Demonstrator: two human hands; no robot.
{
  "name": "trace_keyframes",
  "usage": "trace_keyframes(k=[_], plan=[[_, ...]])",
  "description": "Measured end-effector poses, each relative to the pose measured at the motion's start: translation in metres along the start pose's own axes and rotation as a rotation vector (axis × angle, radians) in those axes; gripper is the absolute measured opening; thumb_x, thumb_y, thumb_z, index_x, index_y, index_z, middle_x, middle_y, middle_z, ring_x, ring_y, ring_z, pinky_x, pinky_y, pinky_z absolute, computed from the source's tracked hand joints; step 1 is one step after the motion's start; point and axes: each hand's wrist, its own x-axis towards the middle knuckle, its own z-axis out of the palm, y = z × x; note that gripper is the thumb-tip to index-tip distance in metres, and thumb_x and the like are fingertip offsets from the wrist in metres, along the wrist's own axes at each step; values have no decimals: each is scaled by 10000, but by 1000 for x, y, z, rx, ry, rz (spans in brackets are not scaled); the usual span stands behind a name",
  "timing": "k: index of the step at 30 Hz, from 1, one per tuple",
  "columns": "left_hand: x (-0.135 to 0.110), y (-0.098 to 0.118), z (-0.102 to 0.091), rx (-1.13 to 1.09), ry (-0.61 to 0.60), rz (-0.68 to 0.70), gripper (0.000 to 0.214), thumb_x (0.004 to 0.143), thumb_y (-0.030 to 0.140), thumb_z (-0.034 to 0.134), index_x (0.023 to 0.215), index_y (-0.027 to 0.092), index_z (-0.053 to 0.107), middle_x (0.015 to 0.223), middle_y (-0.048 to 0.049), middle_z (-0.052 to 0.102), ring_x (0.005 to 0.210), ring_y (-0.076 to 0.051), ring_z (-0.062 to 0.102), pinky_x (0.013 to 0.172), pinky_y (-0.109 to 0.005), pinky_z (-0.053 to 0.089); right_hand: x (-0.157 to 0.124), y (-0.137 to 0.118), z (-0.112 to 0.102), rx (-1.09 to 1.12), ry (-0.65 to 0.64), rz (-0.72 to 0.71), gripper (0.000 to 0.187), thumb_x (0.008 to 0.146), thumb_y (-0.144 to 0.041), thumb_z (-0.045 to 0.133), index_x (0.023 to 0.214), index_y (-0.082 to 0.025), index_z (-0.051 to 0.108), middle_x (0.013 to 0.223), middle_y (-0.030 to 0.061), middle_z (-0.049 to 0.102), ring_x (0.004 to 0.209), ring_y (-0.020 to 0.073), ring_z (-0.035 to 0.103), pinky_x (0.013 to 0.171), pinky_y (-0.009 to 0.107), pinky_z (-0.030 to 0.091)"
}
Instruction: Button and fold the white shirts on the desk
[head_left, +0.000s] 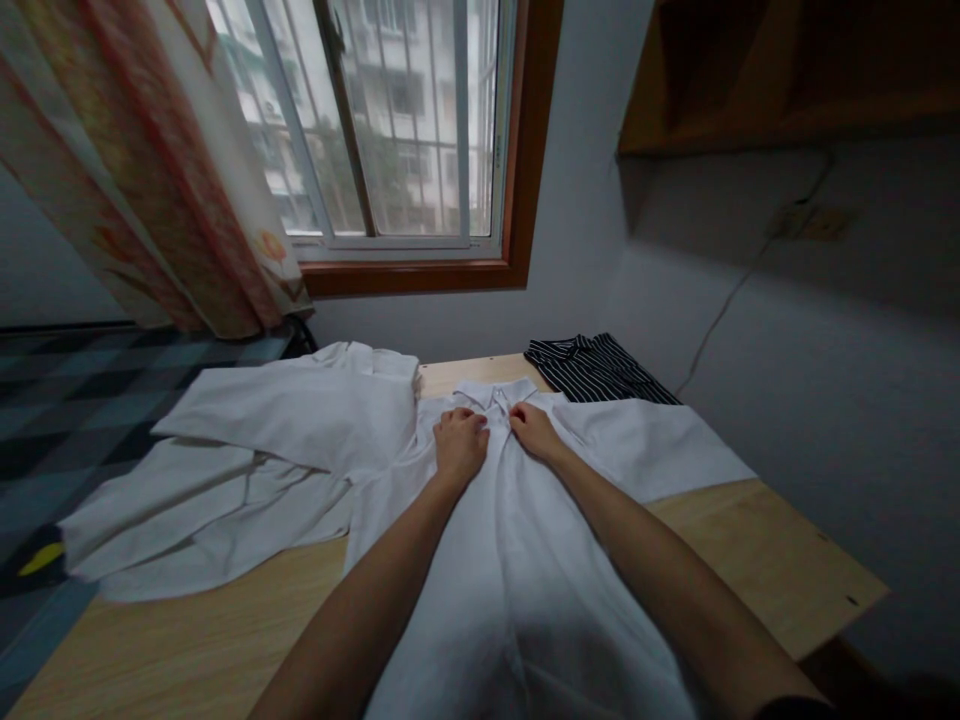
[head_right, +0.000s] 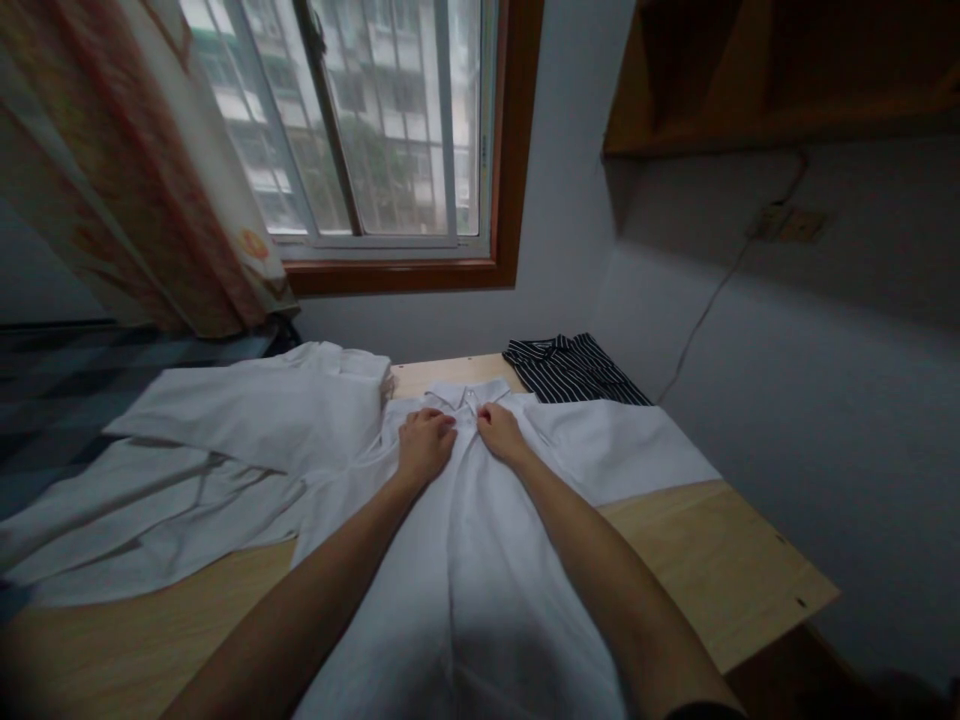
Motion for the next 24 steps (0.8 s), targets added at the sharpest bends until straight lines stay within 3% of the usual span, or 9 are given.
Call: trace_keyframes(k=[5,9,16,20,24], plan=[[6,14,-2,127,-63,32,210,863,313,551,931,227,730,1087,-108,638,1095,-301,478,914,-443,352,-4,9,2,156,68,-42,164,823,-206,446,843,-185,607,823,21,659,797,165,593,758,267,431],[18,26,5,82,-69,-74,222,841,349,588,910,194,731,1065,-133,649,1075,-327,504,905,-457,369,-3,12,4,235,88,-34,149,782,-201,465,854,-184,595,775,5,640,718,154,593,704,259,449],[27,28,18,3,-90,-135,200,862,316,571,894,201,731,1007,-112,680,1035,-306,558,875,-434,405,-1,13,2,344,79,-39,351,755,-163,452,1071,-199,598,722,-39,625,642,140,586,657,239,459],[27,28,18,9,-94,-113,203,867,335,576,910,198,720,1019,-108,677,1033,-306,559,866,-431,413,-1,12,2,294,64,-79,302,750,-121,427,875,-203,689,867,8,712,841,157,637,830,269,457],[28,29,17,2,-93,-93,189,865,320,584,940,206,715,1056,-106,666,1061,-309,546,879,-435,409,-1,11,3,283,102,-32,200,784,-209,483,768,-183,681,784,24,703,759,168,631,764,279,468]])
